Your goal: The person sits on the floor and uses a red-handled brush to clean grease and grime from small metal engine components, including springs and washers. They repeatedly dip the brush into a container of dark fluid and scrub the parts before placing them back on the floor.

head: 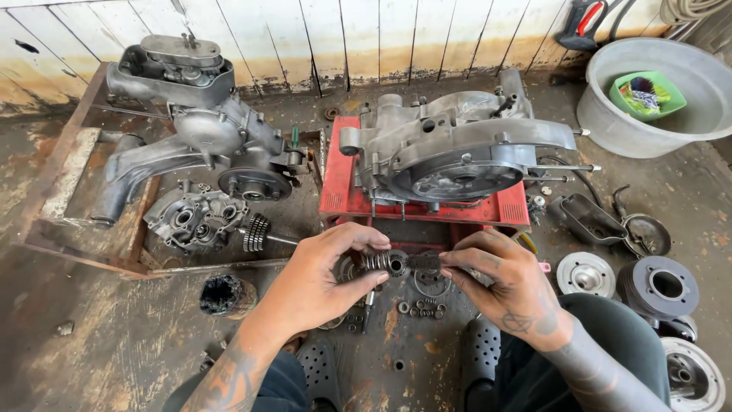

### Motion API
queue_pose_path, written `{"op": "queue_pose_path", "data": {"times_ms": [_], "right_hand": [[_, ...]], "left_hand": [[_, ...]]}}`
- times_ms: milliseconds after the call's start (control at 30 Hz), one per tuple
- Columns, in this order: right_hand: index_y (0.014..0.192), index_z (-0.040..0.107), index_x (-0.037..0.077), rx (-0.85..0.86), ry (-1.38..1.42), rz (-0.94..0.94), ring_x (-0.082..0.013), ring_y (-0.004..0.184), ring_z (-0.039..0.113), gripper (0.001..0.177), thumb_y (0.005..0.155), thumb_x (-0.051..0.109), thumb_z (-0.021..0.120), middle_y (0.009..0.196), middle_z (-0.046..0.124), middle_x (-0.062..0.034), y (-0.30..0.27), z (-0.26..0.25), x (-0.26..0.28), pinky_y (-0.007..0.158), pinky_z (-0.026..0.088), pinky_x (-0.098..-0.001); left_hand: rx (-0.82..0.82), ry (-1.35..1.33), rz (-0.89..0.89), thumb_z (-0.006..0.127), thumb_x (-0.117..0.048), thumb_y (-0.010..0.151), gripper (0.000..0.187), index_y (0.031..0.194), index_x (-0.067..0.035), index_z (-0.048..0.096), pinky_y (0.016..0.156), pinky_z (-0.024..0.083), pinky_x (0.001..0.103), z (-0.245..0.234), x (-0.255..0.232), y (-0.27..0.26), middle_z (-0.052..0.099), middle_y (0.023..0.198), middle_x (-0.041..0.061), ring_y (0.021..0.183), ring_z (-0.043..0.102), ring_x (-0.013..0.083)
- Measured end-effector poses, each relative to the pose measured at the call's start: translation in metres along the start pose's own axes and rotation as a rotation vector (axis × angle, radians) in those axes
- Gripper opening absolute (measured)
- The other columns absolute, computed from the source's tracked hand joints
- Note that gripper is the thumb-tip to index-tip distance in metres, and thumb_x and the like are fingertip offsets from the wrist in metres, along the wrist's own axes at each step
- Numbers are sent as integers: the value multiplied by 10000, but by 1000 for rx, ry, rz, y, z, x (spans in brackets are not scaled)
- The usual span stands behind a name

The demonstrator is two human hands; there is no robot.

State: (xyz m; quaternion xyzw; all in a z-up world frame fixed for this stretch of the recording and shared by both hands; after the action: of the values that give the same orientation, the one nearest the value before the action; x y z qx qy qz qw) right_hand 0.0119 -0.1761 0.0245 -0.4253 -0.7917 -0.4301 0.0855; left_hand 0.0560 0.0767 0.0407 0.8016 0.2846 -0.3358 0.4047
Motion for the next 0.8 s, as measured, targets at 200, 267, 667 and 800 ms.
{"op": "queue_pose_path", "data": {"times_ms": [200, 267, 667, 800], "right_hand": [[965, 769, 68, 70, -99, 17, -195, 760, 653, 199, 768, 68, 796, 957, 711, -49, 0, -1, 10, 658, 532, -312], [966, 769, 72, 56, -139, -5, -196, 755, 645, 196, 771, 71, 793, 957, 711, -48, -1, -1, 9, 653, 525, -314], [992, 738, 44, 39, -166, -130, -223, 745, 645, 208, 787, 47, 773, 963, 718, -77, -2, -1, 15, 655, 536, -330], [997, 731, 48, 99, -161, -140, -220, 732, 649, 188, 817, 94, 761, 956, 717, -69, -1, -2, 15, 646, 529, -334]], "left_hand": [[50, 18, -70, 815, -41, 757, 292, 1016, -80, 687, 816, 600, 283, 1, -15, 2, 768, 1034, 12, 884, 752, 152], [59, 8, -54, 818, -45, 761, 273, 992, -84, 677, 818, 608, 291, 4, -15, 2, 774, 1045, 16, 894, 769, 164], [57, 70, -73, 815, -24, 770, 265, 999, -96, 703, 748, 591, 267, 15, -11, 0, 739, 992, -4, 825, 734, 134], [56, 84, -44, 800, -42, 797, 247, 1018, -99, 704, 753, 592, 274, 15, -13, -2, 742, 1036, -5, 837, 742, 143]]}}
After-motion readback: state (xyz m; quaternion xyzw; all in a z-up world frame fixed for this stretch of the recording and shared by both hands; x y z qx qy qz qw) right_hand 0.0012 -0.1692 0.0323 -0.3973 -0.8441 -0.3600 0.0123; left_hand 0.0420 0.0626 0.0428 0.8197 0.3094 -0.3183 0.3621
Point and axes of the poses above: each hand's wrist, its own y-axis towards the middle knuckle, its own z-axis out of the palm, x = y × z, the point moved 2 cm from there along y, towards the middle knuckle
